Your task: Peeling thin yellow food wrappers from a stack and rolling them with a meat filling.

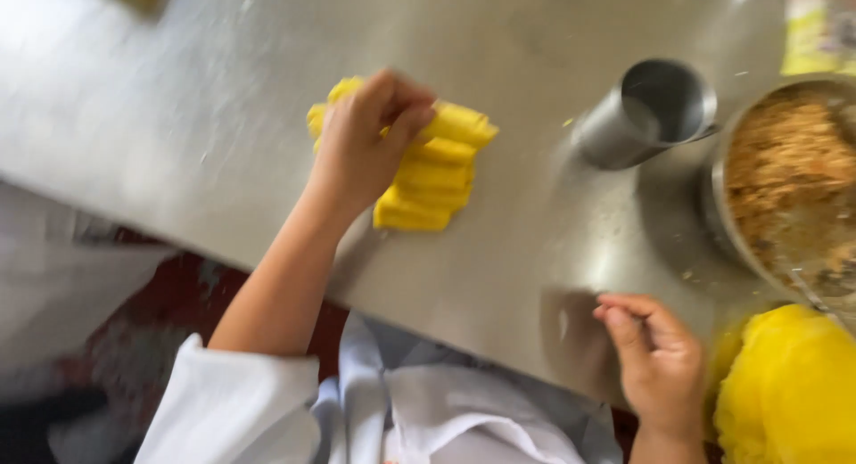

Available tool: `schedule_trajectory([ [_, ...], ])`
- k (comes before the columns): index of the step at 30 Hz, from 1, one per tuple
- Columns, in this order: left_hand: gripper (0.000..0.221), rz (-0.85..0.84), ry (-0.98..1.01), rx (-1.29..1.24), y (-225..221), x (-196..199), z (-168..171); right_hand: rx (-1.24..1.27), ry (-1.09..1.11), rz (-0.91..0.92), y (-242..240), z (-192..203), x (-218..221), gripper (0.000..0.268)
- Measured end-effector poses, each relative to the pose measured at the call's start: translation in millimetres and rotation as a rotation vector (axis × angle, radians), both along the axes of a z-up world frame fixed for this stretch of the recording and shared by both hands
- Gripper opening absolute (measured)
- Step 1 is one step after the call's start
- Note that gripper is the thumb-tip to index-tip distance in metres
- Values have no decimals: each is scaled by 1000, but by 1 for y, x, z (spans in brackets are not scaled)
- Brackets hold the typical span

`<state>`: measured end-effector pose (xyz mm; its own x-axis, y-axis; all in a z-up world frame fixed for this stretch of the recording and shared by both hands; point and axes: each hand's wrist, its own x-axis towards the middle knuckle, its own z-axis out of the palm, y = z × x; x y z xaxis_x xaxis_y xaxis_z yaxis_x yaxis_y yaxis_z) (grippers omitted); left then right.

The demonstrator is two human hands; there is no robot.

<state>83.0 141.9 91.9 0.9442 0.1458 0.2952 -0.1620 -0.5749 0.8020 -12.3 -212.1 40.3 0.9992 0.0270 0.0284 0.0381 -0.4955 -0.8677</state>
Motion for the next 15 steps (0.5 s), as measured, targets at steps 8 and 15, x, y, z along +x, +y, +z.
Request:
schedule_trajectory([
  [8,13,114,-349,314,-15,-20,-18,46,-170,83,-12,-2,-8,39],
  [15,12,-248,-311,164,-146,-76,-2,266,-102,-130,-132,-31,-100,19],
])
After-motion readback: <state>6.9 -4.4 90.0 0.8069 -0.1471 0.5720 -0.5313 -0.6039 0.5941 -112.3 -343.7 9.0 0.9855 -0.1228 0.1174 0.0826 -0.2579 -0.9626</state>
